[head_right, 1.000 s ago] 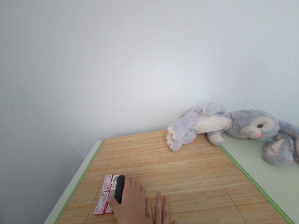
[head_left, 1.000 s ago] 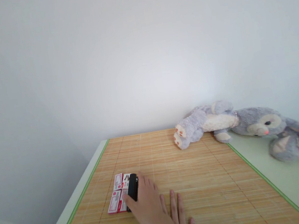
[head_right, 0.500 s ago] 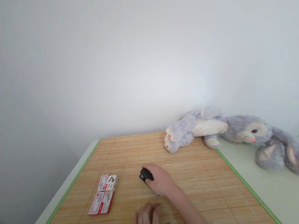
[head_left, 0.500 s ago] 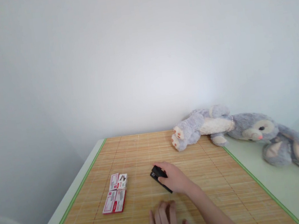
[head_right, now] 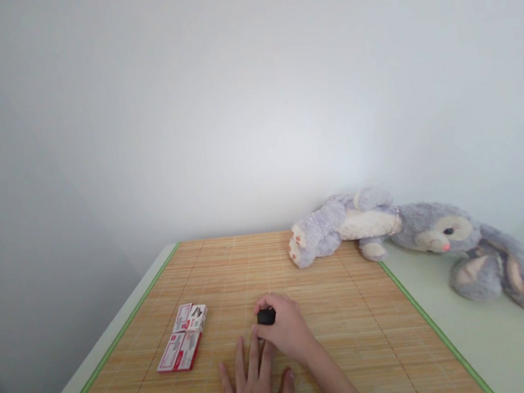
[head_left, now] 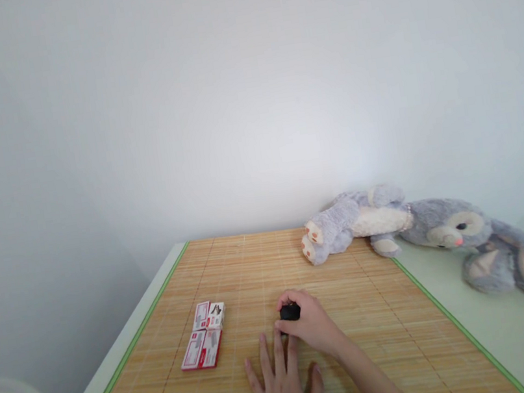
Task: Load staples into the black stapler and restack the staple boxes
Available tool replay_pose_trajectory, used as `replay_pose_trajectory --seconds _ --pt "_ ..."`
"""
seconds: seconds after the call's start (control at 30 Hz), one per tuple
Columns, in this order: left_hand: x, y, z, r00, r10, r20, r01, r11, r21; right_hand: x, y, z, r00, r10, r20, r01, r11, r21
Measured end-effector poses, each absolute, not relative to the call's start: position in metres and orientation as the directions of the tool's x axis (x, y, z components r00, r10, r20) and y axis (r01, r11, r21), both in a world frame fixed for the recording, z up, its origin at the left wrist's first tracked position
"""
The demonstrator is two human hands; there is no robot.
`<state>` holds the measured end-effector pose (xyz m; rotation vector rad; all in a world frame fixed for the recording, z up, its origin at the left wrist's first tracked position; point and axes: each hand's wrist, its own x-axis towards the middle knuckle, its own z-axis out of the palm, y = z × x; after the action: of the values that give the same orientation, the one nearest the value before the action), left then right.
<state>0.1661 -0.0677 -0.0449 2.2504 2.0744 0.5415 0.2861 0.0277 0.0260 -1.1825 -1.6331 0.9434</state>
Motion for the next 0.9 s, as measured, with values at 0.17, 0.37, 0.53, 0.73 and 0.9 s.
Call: replay_pose_trajectory --seconds 0.17,0.37,0.53,0.73,0.9 --pt "0.168 -0.067 -0.031 0.006 0.979 0.206 0.963 -0.061 0.262 0.303 0.03 0.012 0.144 0.96 0.242 -0.04 0.25 -0.967" --pt "0.172 -0.068 -0.025 -0.005 0.98 0.198 0.952 -0.056 0.302 0.344 0.021 -0.014 0.438 0.897 0.05 -0.465 0.274 -0.842" --pt "0.153 -0.063 -0.027 0.041 0.969 0.243 0.933 -0.124 0.337 0.36 -0.002 -0.02 0.37 0.897 -0.241 -0.824 0.197 -0.531" --pt "0.079 -0.061 -0.032 -0.286 0.864 0.414 0.943 0.179 0.279 0.369 -0.058 -0.029 0.582 0.787 -0.205 -0.654 0.303 -0.693" --pt "0.057 -0.077 -0.053 -0.262 0.882 0.392 0.957 0.184 0.225 0.367 -0.087 -0.055 0.585 0.802 -0.122 -0.446 0.193 -0.874"
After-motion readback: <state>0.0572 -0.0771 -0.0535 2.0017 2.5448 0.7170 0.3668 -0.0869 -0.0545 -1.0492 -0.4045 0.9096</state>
